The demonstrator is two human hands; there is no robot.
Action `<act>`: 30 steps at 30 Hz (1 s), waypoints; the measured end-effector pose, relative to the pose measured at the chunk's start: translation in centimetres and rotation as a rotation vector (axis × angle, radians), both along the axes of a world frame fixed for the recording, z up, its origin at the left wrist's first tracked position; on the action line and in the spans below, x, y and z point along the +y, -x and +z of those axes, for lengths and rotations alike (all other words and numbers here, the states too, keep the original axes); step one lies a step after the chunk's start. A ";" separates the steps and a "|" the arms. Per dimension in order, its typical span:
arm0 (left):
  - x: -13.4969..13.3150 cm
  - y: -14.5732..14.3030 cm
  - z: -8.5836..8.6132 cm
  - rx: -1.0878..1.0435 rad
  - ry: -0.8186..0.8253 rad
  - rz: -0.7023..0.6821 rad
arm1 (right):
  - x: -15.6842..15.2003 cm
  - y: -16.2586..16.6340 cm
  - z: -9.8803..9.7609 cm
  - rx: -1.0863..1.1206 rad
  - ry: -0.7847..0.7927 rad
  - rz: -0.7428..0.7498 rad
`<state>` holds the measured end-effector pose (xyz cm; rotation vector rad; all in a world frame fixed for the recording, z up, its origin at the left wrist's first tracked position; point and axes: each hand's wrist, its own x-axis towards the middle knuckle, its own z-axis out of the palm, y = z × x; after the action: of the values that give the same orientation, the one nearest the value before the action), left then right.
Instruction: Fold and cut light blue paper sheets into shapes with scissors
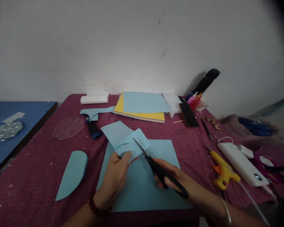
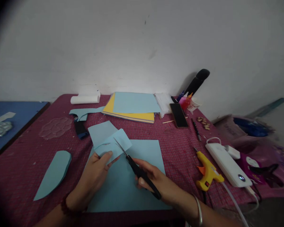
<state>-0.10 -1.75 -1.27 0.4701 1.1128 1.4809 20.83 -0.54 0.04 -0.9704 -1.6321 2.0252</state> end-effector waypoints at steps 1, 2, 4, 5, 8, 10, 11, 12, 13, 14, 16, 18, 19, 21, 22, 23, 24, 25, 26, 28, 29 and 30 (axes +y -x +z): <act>0.0 0.0 -0.1 0.008 -0.001 0.000 | 0.0 0.0 0.0 -0.006 -0.008 0.002; 0.0 0.0 -0.1 0.015 0.004 0.001 | 0.0 0.1 -0.1 -0.008 -0.012 0.003; 0.0 0.0 -0.2 0.022 0.019 -0.001 | 0.0 0.1 -0.3 -0.013 -0.015 0.006; 0.0 0.0 -0.2 0.021 0.027 -0.004 | -0.1 0.1 -0.4 -0.014 -0.015 0.008; 0.0 0.1 0.1 0.004 0.057 0.000 | -0.1 0.1 -0.6 -0.023 -0.019 0.003; 0.0 0.1 0.5 -0.016 0.083 0.020 | -0.1 0.2 -0.6 -0.033 -0.020 -0.018; 0.0 0.1 0.7 -0.028 0.094 0.024 | -0.2 0.2 -0.5 -0.041 -0.017 -0.029; 0.0 0.1 0.8 -0.042 0.104 0.025 | -0.2 0.2 -0.5 -0.048 -0.013 -0.040; 0.0 0.2 0.8 -0.058 0.111 0.019 | -0.3 0.2 -0.4 -0.049 -0.005 -0.051; -0.1 0.2 0.8 -0.074 0.117 0.011 | -0.3 0.1 -0.5 -0.051 0.009 -0.056; -0.1 0.2 0.6 -0.102 0.132 -0.006 | -0.5 -0.1 -0.7 -0.059 0.035 -0.059; -0.2 0.1 0.5 -0.121 0.151 -0.022 | -0.7 -0.5 -1.1 -0.057 0.050 -0.062; -0.3 0.0 0.5 -0.128 0.160 -0.028 | -0.8 -0.7 -1.2 -0.054 0.053 -0.066; -0.4 -0.2 0.5 -0.140 0.178 -0.040 | -1.2 -1.1 -1.3 -0.065 0.059 -0.075; -0.4 -0.2 0.5 -0.144 0.181 -0.047 | -1.3 -1.2 -1.3 -0.083 0.061 -0.081; -0.5 -0.3 0.5 -0.147 0.181 -0.054 | -1.5 -1.3 -1.2 -0.104 0.059 -0.086; -0.6 -0.4 0.5 -0.148 0.179 -0.063 | -1.6 -1.4 -1.0 -0.125 0.050 -0.090; -0.6 -0.5 0.5 -0.147 0.174 -0.071 | -1.7 -1.4 -0.9 -0.142 0.035 -0.089; -0.6 -0.5 0.5 -0.146 0.167 -0.078 | -1.8 -1.4 -0.9 -0.149 0.014 -0.089; -0.7 -0.6 0.4 -0.147 0.157 -0.089 | -1.8 -1.4 -0.8 -0.151 -0.043 -0.086; -0.7 -0.6 0.4 -0.151 0.151 -0.093 | -1.7 -1.4 -0.7 -0.154 -0.071 -0.084; -0.7 -0.6 0.4 -0.158 0.148 -0.097 | -1.6 -1.4 -0.7 -0.155 -0.099 -0.083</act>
<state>0.52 -2.44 -0.89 0.2949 1.0507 1.3170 22.23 -2.13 -0.64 -1.1636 -1.7227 1.8373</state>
